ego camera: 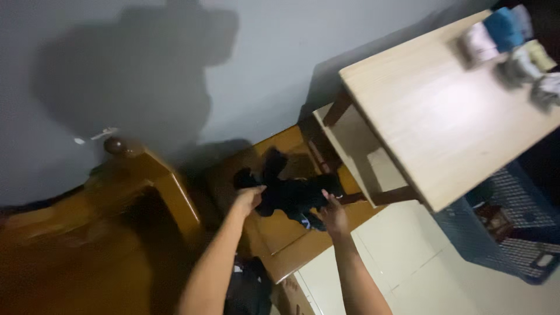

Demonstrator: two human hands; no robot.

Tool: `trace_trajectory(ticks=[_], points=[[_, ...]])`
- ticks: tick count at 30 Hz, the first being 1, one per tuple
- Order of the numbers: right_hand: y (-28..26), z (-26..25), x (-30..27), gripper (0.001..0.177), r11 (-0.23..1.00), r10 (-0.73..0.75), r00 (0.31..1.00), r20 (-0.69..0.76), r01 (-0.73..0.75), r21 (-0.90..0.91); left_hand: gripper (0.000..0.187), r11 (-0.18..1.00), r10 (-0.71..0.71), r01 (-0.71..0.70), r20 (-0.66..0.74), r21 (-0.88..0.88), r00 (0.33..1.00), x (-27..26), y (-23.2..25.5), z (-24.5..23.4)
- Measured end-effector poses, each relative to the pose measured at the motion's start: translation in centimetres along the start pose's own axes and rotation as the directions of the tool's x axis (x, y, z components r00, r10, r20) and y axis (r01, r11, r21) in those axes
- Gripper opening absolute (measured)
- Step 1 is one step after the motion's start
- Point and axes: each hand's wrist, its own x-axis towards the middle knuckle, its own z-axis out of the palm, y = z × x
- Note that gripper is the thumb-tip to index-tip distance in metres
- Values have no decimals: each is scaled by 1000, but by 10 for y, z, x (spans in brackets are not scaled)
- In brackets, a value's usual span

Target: The person folds several pieces of clothing on a small wooden table, including a pink garment, a black shirt, and a black patterned cloth. The person places folded items into a blue laundry basket.

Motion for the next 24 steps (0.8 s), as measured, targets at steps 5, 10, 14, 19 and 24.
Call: trace_trajectory(ticks=[5, 10, 14, 19, 24], points=[[-99, 49, -63, 41, 986, -104, 980, 169, 124, -110, 27, 990, 91, -60, 249, -130, 964, -77, 75, 29], [-180, 102, -139, 36, 919, -282, 950, 135, 308, -247, 29, 975, 216, -175, 400, -137, 891, -173, 145, 82], [-232, 140, -189, 34, 895, -427, 875, 230, 445, -32, 27, 956, 293, -256, 483, -143, 825, -241, 201, 129], [-279, 166, -260, 35, 839, -545, 807, 229, 522, 154, 27, 907, 417, -281, 569, -314, 708, -318, 250, 172], [-332, 165, -297, 41, 781, -603, 786, 135, 548, 299, 28, 847, 530, -317, 619, -428, 580, -369, 270, 237]])
